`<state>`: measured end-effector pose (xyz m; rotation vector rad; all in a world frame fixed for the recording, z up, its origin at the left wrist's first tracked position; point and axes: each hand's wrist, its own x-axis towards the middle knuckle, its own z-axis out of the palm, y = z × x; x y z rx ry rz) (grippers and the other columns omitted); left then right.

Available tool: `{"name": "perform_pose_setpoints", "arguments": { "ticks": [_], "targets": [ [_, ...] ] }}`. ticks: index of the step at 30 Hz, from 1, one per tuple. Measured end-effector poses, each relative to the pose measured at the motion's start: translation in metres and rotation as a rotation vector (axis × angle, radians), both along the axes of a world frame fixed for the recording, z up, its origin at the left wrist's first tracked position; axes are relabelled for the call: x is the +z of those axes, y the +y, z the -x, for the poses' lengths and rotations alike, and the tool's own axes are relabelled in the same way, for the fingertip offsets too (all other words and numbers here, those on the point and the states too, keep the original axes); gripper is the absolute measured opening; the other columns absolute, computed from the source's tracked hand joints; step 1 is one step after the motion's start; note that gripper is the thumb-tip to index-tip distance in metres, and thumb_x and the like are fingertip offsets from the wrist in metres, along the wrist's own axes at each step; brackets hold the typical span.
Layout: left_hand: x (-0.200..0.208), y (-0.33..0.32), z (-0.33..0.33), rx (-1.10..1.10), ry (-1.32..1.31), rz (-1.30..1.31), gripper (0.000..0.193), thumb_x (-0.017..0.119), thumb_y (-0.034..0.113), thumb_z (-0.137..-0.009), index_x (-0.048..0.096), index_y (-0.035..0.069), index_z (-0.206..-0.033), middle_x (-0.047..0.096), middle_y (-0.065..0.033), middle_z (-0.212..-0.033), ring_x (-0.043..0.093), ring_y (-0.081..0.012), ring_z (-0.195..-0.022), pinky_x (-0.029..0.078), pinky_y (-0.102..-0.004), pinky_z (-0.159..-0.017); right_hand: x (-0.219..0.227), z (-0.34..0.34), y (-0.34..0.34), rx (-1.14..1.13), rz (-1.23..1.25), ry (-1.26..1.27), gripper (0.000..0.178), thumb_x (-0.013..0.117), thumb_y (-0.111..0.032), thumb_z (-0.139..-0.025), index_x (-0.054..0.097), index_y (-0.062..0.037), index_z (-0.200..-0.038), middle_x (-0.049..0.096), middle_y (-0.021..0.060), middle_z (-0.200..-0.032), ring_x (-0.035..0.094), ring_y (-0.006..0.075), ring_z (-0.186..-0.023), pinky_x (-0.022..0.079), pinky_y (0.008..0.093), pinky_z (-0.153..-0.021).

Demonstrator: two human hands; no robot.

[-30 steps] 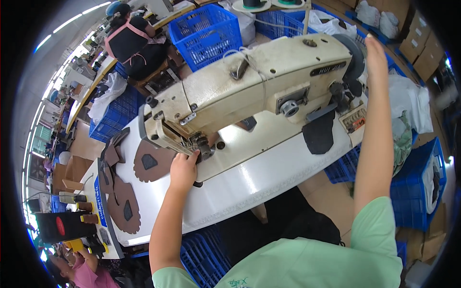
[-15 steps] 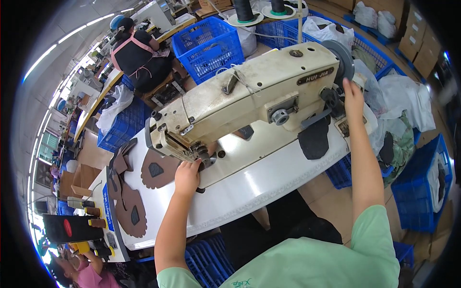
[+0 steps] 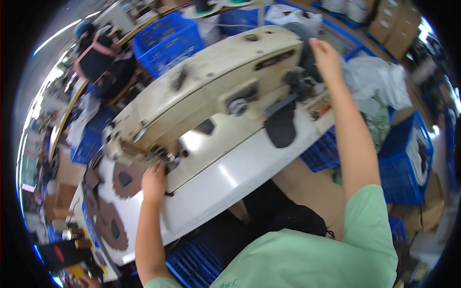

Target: Stitching pieces of shoe upper material together using an industrial sewing machine.

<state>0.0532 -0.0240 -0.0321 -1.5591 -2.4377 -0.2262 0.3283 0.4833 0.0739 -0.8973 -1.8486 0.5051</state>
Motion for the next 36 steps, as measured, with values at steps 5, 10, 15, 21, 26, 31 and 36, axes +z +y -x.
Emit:
{"name": "perform_pose_setpoints", "arguments": {
  "ticks": [5, 10, 15, 21, 26, 31, 36],
  "targets": [
    [0.000, -0.005, 0.002, -0.050, -0.008, 0.034, 0.040, 0.053, -0.002, -0.073, 0.061, -0.001, -0.112, 0.064, -0.0188, -0.111, 0.060, -0.0387, -0.094, 0.050, -0.0460, -0.081, -0.047, -0.061, 0.020, 0.122, 0.207, -0.272, 0.027, 0.058, -0.031, -0.090, 0.071, -0.0075, -0.095, 0.069, 0.0151, -0.087, 0.067, 0.0285, -0.081, 0.050, 0.0387, -0.075],
    [0.002, -0.002, 0.003, -0.039, 0.018, 0.075, 0.037, 0.054, -0.001, -0.075, 0.059, 0.000, -0.111, 0.064, -0.0194, -0.106, 0.059, -0.0409, -0.090, 0.048, -0.0472, -0.077, -0.092, -0.108, -0.006, 0.500, -0.215, -0.787, 0.020, 0.069, -0.011, -0.068, 0.073, -0.0133, -0.087, 0.066, 0.0108, -0.086, 0.063, 0.0308, -0.085, 0.051, 0.0408, -0.079],
    [0.007, -0.009, 0.008, 0.025, 0.026, 0.137, 0.038, 0.051, 0.002, -0.077, 0.059, -0.002, -0.114, 0.065, -0.0187, -0.103, 0.059, -0.0382, -0.083, 0.048, -0.0446, -0.076, -0.083, -0.109, -0.005, 0.438, 0.157, -0.863, 0.013, 0.071, -0.014, -0.074, 0.069, -0.0072, -0.085, 0.069, 0.0088, -0.092, 0.066, 0.0279, -0.084, 0.051, 0.0373, -0.075],
    [0.010, 0.020, -0.027, 0.339, 0.212, 0.549, 0.048, 0.051, 0.011, -0.090, 0.046, -0.002, -0.135, 0.061, -0.0221, -0.121, 0.059, -0.0312, -0.115, 0.057, -0.0375, -0.082, -0.052, -0.099, -0.071, 0.606, 0.718, 0.262, 0.020, 0.063, -0.011, -0.088, 0.059, -0.0036, -0.105, 0.066, 0.0069, -0.092, 0.066, 0.0192, -0.086, 0.053, 0.0345, -0.070],
    [0.018, 0.022, -0.044, 0.447, 0.047, 0.732, 0.045, 0.058, 0.018, -0.085, 0.055, -0.007, -0.122, 0.058, -0.0269, -0.124, 0.065, -0.0278, -0.102, 0.059, -0.0333, -0.067, -0.040, -0.019, -0.237, 1.020, 1.281, 0.250, 0.035, 0.060, -0.005, -0.082, 0.059, -0.0056, -0.117, 0.054, 0.0025, -0.085, 0.053, 0.0095, -0.060, 0.044, 0.0236, -0.043],
    [-0.007, 0.031, -0.039, 0.446, -0.008, 0.381, 0.043, 0.057, 0.028, -0.088, 0.057, -0.002, -0.118, 0.060, -0.0162, -0.111, 0.059, -0.0303, -0.112, 0.055, -0.0357, -0.083, -0.021, 0.078, -0.383, 1.210, 0.434, 0.161, 0.046, 0.062, -0.012, -0.092, 0.049, -0.0039, -0.135, 0.059, 0.0010, -0.084, 0.057, 0.0106, -0.069, 0.046, 0.0275, -0.060],
    [-0.070, -0.007, -0.014, 0.353, -0.571, -0.274, 0.050, 0.055, 0.032, -0.090, 0.054, -0.001, -0.126, 0.054, -0.0301, -0.129, 0.056, -0.0420, -0.117, 0.054, -0.0437, -0.087, -0.034, 0.140, -0.438, 0.843, 0.120, 0.090, 0.071, 0.062, -0.013, -0.089, 0.024, 0.0054, -0.145, 0.063, 0.0131, -0.104, 0.065, 0.0297, -0.084, 0.053, 0.0390, -0.069]
  ]
}}
